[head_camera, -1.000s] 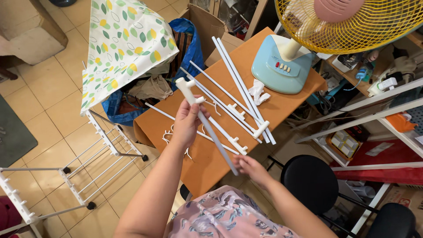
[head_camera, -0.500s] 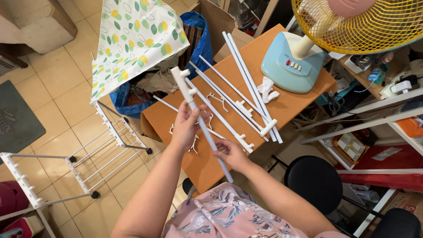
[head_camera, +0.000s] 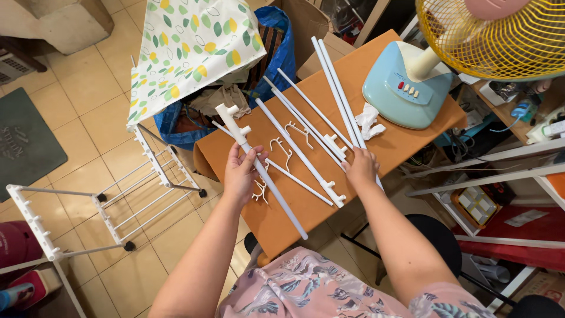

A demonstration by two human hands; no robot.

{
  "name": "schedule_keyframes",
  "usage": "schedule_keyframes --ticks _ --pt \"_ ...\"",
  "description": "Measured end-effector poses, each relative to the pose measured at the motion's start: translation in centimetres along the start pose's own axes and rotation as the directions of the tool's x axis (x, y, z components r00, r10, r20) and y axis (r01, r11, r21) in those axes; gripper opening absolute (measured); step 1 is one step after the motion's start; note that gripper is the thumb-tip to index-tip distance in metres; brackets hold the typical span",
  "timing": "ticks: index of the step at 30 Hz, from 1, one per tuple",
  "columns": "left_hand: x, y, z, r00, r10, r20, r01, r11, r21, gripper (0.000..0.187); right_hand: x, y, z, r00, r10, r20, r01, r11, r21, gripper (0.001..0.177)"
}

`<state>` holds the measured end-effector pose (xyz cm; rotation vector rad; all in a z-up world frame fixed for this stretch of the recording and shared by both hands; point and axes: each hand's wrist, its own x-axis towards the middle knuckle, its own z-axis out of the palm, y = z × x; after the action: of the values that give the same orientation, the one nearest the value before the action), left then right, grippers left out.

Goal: The person assembles a white plastic laundry hamper with wheels. They connect the frame pieces, attach the caster wheels, and fit a patterned fabric liner into the frame.

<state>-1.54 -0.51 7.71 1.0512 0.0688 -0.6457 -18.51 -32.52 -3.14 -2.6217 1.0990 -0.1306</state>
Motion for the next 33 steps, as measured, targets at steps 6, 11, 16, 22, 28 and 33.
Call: schedule_keyframes --ticks 6,11,16,22,28,33 --pt "0.2 0.4 -0.2 0.999 -0.008 -0.032 0.008 1.000 0.004 0.053 0.8 -2.0 -2.5 0.981 0.131 0.145 -0.120 0.989 -0.085 0.094" --pt "-0.1 1.2 0.0 0.999 -0.018 -0.047 0.018 1.000 -0.004 0.052 0.4 -1.0 -2.8 0.940 0.209 0.269 -0.206 0.978 -0.041 0.087" --pt "0.1 2.7 0.4 0.998 -0.011 -0.058 0.013 0.999 0.033 0.050 -1.3 1.9 -2.5 0.921 -0.093 0.378 -0.098 0.884 0.457 0.076" --pt "0.7 4.7 1.1 0.996 0.093 0.004 -0.094 0.995 0.025 0.049 -5.2 1.7 -4.7 0.593 -0.569 0.570 -0.671 0.042 0.740 0.074" --pt "0.7 5.4 1.4 0.996 0.084 -0.002 -0.084 0.996 0.016 0.041 -8.2 -0.4 -7.5 0.452 -0.805 0.384 -0.815 -0.198 0.545 0.077" --pt "0.9 4.2 1.2 0.996 0.092 0.022 -0.091 0.996 -0.018 0.036 -9.4 -1.2 -7.2 0.451 -0.799 0.398 -0.739 -0.084 0.669 0.079"
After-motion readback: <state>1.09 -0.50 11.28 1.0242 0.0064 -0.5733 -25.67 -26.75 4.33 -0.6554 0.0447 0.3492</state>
